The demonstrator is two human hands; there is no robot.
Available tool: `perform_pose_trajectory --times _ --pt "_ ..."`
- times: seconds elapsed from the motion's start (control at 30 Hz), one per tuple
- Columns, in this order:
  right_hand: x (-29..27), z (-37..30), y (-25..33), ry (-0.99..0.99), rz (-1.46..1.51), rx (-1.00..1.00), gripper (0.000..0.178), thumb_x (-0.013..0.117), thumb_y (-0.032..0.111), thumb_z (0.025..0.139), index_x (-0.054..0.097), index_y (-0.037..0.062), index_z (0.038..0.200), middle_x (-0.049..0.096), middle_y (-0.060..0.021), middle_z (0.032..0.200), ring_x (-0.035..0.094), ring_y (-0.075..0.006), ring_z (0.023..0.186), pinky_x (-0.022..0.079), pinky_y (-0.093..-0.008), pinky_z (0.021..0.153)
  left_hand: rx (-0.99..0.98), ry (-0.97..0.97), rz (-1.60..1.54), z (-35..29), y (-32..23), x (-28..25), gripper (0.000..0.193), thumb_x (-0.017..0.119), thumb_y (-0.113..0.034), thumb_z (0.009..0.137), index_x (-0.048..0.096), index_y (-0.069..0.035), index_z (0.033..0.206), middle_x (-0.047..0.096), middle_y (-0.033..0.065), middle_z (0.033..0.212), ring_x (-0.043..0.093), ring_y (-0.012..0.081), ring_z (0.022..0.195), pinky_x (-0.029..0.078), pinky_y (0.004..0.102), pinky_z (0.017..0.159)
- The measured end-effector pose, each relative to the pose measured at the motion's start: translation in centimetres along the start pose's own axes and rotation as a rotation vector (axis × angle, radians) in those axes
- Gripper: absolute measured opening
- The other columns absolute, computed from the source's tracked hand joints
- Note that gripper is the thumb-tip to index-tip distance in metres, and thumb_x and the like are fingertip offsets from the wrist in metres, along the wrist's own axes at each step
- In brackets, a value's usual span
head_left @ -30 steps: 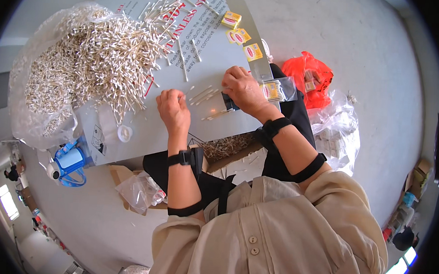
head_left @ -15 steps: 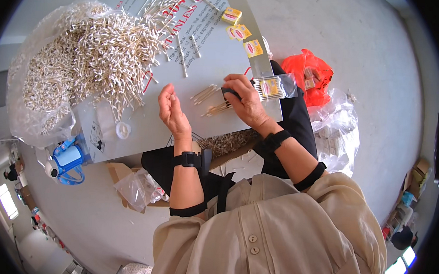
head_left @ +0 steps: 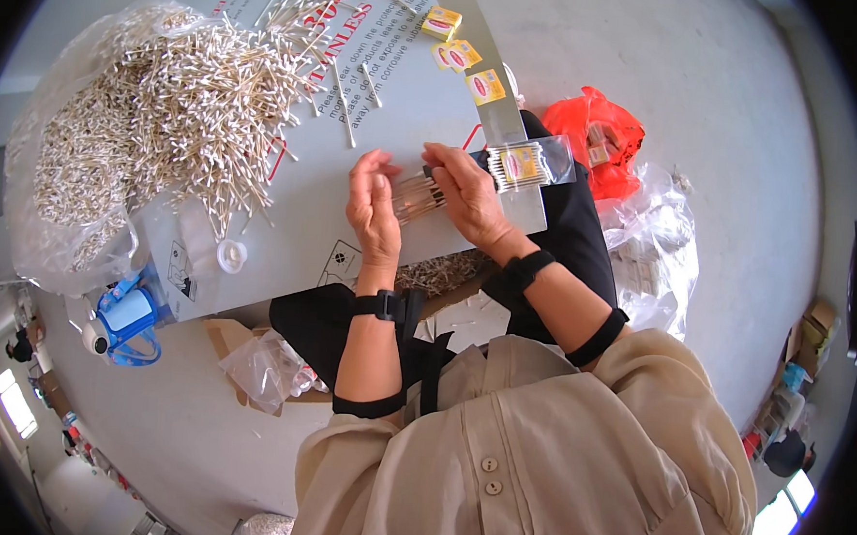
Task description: Manual packaging of cotton swabs into clear plastic cases and adding labels.
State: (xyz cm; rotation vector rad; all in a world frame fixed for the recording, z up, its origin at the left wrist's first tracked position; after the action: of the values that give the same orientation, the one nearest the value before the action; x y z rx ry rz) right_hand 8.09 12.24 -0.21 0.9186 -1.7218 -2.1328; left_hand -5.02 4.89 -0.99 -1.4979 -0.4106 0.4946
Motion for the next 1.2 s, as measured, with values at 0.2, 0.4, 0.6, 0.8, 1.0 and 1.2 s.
perform_pose_trajectory --times 0.2,0.4,0.6,0.8,1.0,1.2 --pt "2.4 -1.4 -0.1 -0.25 0.322 0.026 0.034 0.048 0.009 0.1 0.049 -0.0019 0.132 0.049 -0.0172 0.137 0.049 -0.0258 0.126 0.038 -0.0315 0.105 0.119 -0.206 0.048 -1.4 0.2 0.9 0.05 0.043 -0.038 0.103 0.046 -0.001 0.137 0.048 0.0144 0.139 0.047 0.0238 0.127 0.035 0.0394 0.109" --pt "2.5 -1.2 -0.1 -0.291 0.505 0.095 0.033 0.046 0.01 0.102 0.049 -0.0022 0.133 0.047 -0.0127 0.142 0.047 -0.0204 0.127 0.037 -0.0296 0.106 0.116 -0.209 -0.04 -0.8 -0.2 0.9 0.031 0.056 -0.02 0.097 0.056 -0.002 0.122 0.052 0.0141 0.131 0.048 0.0258 0.123 0.037 0.0411 0.107" --pt "1.0 -1.2 -0.6 -0.213 0.476 0.151 0.034 0.044 0.016 0.104 0.051 -0.0019 0.133 0.05 -0.0105 0.14 0.047 -0.0182 0.13 0.037 -0.0298 0.11 0.33 0.073 0.823 -1.2 -1.8 -1.4 0.02 0.073 -0.002 0.068 0.066 -0.008 0.085 0.058 0.0062 0.099 0.051 0.0288 0.102 0.041 0.0421 0.091" --pt "1.0 -1.1 -0.5 -0.208 0.431 0.131 0.032 0.044 0.015 0.104 0.054 -0.0015 0.13 0.052 -0.0093 0.138 0.049 -0.0164 0.126 0.039 -0.0287 0.107 0.313 0.069 0.827 -1.3 -1.1 -1.6 0.017 0.074 -0.003 0.069 0.064 -0.009 0.081 0.058 0.0044 0.097 0.051 0.0285 0.101 0.04 0.0426 0.09" --pt "0.9 -1.1 -0.4 -0.208 0.442 0.146 0.031 0.045 0.015 0.104 0.054 -0.0015 0.129 0.052 -0.009 0.137 0.049 -0.0148 0.123 0.039 -0.0277 0.106 0.318 0.064 0.824 -1.0 -0.8 -2.4 0.018 0.074 -0.002 0.07 0.062 -0.009 0.083 0.057 0.005 0.096 0.051 0.0284 0.1 0.04 0.0424 0.09" --pt "0.9 -1.1 -0.6 -0.209 0.476 0.157 0.03 0.046 0.014 0.104 0.056 -0.0019 0.127 0.053 -0.0091 0.136 0.049 -0.015 0.123 0.039 -0.0275 0.106 0.311 0.099 0.851 -1.1 -1.5 -2.1 0.019 0.074 -0.002 0.07 0.063 -0.009 0.083 0.057 0.0046 0.095 0.05 0.0282 0.099 0.04 0.0423 0.09"
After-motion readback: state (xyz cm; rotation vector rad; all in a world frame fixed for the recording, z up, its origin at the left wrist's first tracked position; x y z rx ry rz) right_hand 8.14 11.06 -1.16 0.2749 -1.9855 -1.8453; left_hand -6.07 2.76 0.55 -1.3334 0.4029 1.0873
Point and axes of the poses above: each hand's wrist, its own z-axis towards the middle knuckle, its own x-axis out of the palm, y = z × x, the point moved 1 cm from there along z, towards the middle knuckle
